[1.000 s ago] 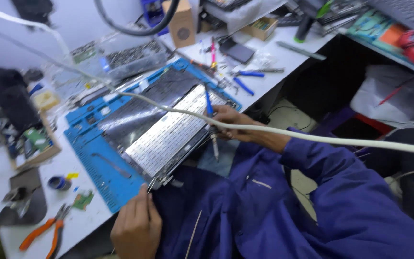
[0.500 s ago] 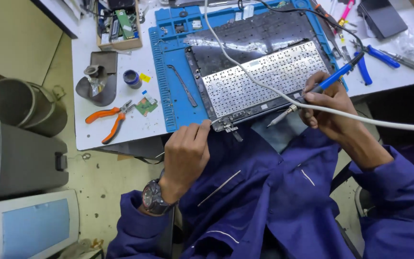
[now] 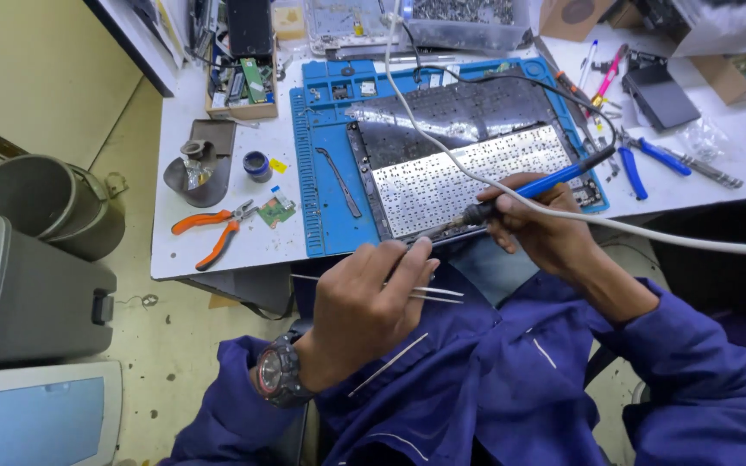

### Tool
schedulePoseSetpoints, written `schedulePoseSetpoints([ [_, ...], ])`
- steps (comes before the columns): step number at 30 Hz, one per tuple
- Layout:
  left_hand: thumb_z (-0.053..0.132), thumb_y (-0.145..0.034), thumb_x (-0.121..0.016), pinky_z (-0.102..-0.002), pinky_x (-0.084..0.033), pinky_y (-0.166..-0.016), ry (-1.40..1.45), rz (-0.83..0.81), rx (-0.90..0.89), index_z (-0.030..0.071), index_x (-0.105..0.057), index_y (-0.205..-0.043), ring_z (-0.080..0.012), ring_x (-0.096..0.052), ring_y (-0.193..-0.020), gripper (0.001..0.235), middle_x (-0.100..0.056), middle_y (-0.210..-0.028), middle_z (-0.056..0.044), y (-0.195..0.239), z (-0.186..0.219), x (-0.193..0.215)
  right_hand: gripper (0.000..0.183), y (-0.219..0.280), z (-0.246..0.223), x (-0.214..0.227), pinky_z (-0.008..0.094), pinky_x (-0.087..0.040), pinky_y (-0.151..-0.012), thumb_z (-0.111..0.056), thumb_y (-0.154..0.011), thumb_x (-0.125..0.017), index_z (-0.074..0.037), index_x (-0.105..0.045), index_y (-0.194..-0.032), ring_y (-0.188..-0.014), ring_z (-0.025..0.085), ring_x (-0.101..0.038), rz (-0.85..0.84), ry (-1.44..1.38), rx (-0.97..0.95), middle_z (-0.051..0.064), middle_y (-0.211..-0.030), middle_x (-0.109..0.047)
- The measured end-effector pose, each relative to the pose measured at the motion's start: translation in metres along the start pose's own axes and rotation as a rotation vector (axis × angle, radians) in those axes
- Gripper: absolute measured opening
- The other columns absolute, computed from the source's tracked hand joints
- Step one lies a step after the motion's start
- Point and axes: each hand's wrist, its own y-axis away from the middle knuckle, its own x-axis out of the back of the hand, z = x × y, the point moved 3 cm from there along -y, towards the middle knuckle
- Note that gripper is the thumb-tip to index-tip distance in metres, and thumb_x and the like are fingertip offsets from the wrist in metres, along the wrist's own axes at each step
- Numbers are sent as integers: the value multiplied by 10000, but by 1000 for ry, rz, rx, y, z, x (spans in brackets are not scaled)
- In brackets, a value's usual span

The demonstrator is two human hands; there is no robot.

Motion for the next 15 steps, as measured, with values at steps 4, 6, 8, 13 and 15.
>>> schedulePoseSetpoints([
  [4, 248, -905, -768, -244, -509, -510, -129, 6, -27, 106, -767, -1089, -172, -635, -738, 233, -683, -929, -71, -26, 4, -3, 277, -10, -7, -31, 280, -526, -380, -55, -899, -693, 161, -697, -1073, -583, 266, -700, -114, 68, 62, 276, -753, -682],
  [6, 279, -884, -785, -231, -543, -554, -197, -2, -47, 88, -744, -1156, -186, -639, -876, 335, -693, -1057, -78, -27, 1, -8, 382, -12, -10, -48, 287, -543, -383, -166, -973, -634, 159, -681, -1169, -587, 276, -720, -170, 43, 67, 312, -800, -714],
  [8, 274, -906, -767, -233, -560, -582, -199, 28, -62, 86, -743, -1157, -198, -642, -923, 316, -696, -1053, -77, -23, -5, -14, 380, -17, -12, -57, 278, -555, -405, -170, -992, -612, 144, -680, -1194, -599, 264, -723, -196, 51, 102, 302, -805, -719],
  [13, 244, -946, -727, -206, -554, -614, -262, 49, -90, 121, -745, -1133, -195, -657, -982, 224, -687, -996, -35, -8, -17, -17, 384, -20, -17, -76, 253, -555, -426, -134, -1008, -586, 136, -627, -1278, -596, 224, -711, -279, 129, 150, 275, -829, -720],
  [15, 252, -981, -673, -179, -531, -597, -316, 32, -59, 130, -724, -1144, -188, -653, -1003, 210, -672, -1018, -23, -7, -22, -13, 291, -23, -19, -72, 277, -550, -382, -52, -946, -666, 159, -631, -1144, -509, 251, -698, -228, 99, 214, 255, -658, -663],
])
